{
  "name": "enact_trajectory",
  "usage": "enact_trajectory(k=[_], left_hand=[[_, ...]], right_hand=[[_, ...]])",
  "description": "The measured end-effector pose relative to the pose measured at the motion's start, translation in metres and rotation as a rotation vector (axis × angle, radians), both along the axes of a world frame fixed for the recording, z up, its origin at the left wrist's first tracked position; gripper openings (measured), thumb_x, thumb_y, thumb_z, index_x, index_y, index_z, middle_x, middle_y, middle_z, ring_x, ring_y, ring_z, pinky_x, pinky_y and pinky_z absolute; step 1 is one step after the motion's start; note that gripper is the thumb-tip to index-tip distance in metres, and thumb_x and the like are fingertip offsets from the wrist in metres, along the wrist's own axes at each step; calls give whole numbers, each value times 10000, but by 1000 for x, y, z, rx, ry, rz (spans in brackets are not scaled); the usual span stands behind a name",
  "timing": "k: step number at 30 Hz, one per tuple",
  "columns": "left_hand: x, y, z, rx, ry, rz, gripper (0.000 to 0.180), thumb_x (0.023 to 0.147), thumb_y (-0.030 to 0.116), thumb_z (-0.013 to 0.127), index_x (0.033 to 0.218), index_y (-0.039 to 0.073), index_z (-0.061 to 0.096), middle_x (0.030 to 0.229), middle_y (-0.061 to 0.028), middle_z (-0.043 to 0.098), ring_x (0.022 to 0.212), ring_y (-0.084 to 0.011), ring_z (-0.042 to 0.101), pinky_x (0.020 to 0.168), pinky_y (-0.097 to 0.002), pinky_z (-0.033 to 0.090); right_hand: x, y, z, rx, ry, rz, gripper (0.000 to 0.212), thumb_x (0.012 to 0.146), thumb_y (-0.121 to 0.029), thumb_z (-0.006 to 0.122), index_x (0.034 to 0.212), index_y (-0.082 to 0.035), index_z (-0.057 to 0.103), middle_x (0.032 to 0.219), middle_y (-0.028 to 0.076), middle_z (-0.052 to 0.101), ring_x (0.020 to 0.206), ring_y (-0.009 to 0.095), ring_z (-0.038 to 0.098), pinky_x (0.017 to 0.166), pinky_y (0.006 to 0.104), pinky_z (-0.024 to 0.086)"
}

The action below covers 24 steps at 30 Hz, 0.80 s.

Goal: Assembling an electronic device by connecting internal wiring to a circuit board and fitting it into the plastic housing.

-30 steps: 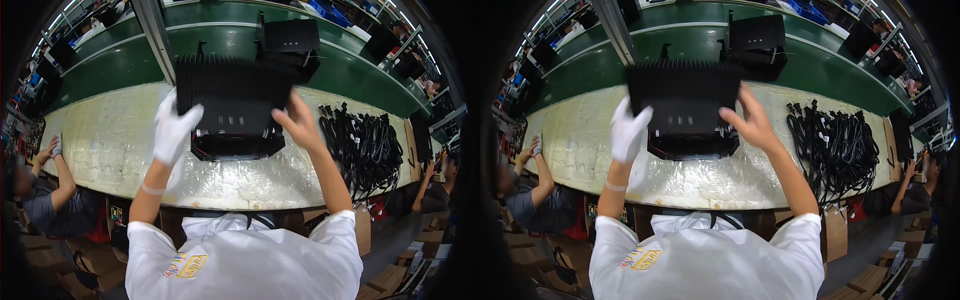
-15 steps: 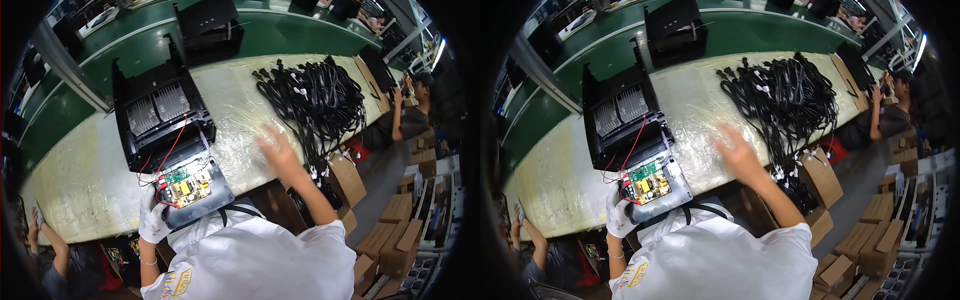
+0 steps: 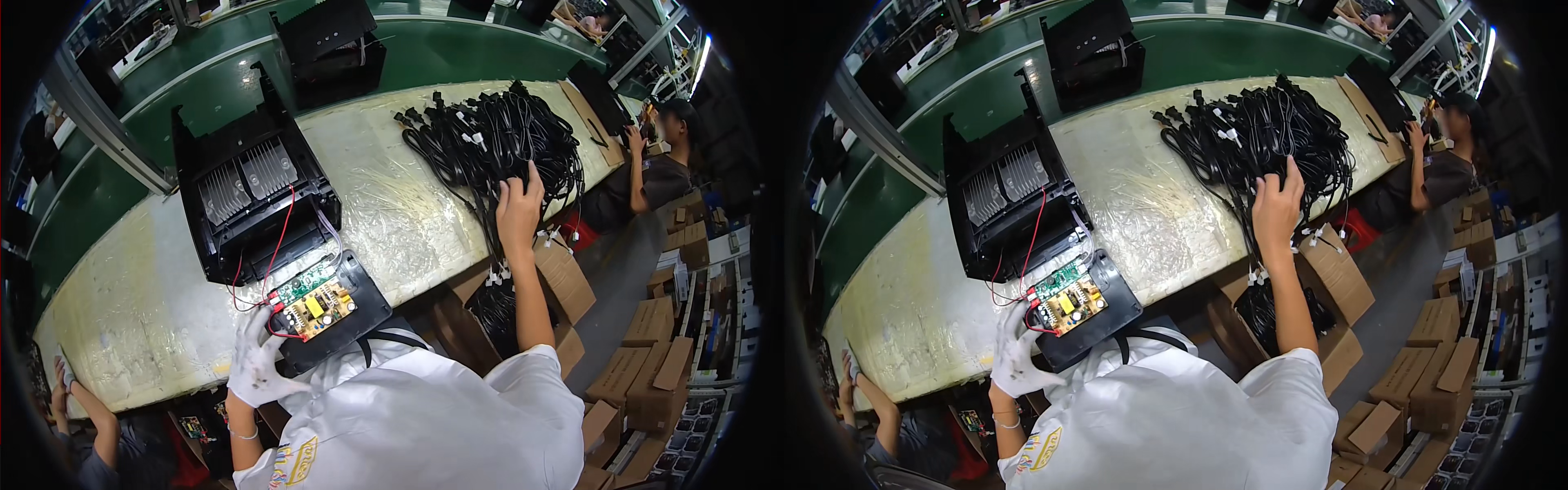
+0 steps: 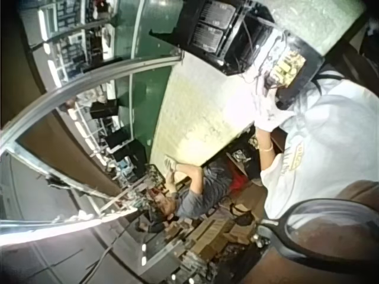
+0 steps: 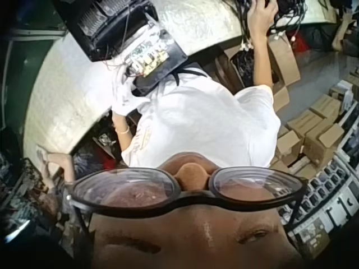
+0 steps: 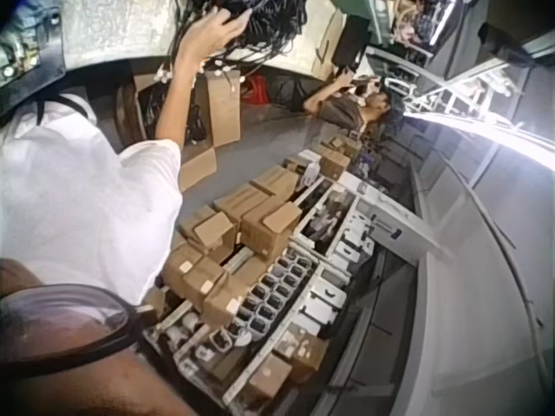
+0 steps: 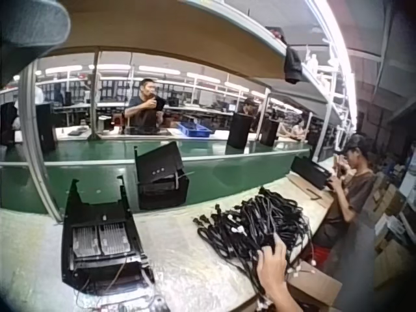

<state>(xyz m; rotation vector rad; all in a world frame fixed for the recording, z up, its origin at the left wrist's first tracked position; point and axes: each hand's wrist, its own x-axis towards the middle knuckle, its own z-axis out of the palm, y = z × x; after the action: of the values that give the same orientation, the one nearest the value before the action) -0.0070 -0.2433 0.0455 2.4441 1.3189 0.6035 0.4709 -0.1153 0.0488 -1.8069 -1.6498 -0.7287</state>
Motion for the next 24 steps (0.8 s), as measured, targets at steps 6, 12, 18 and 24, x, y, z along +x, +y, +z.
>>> enact_trajectory(k=[6,12,18,24], left_hand=[[-24,-10,-4,23,-255,101,761,757,689,590,1142,32,614,1299,-233,511,1205,-431,492,1020,-523,390],[1,10,-9,102,-305,30,599,928,566,512,1157,17,583,1244,-205,565,1113,-382,561,959,-477,447],[6,14,-23,95,-356,28,550,933,518,548,1145,11,581,1179,-190,604,1088,-366,583,942,-453,464],[-1,12,-31,-35,-585,146,586,943,566,501,1117,14,592,1152,-190,620,1063,-322,599,928,-420,474]], right_hand=[[9,-7,50,-32,647,202,139,983,-99,531,991,23,598,789,111,677,549,106,592,502,262,448],[37,-9,55,-307,7,-3,123,904,-71,581,1007,-4,583,785,122,633,710,306,605,631,396,493],[24,-10,52,-155,-196,-190,178,799,-36,632,957,-31,551,980,155,529,931,348,534,791,399,471],[8,6,63,-134,2,66,396,849,-297,710,1069,1,568,971,171,599,911,351,582,789,436,480]])
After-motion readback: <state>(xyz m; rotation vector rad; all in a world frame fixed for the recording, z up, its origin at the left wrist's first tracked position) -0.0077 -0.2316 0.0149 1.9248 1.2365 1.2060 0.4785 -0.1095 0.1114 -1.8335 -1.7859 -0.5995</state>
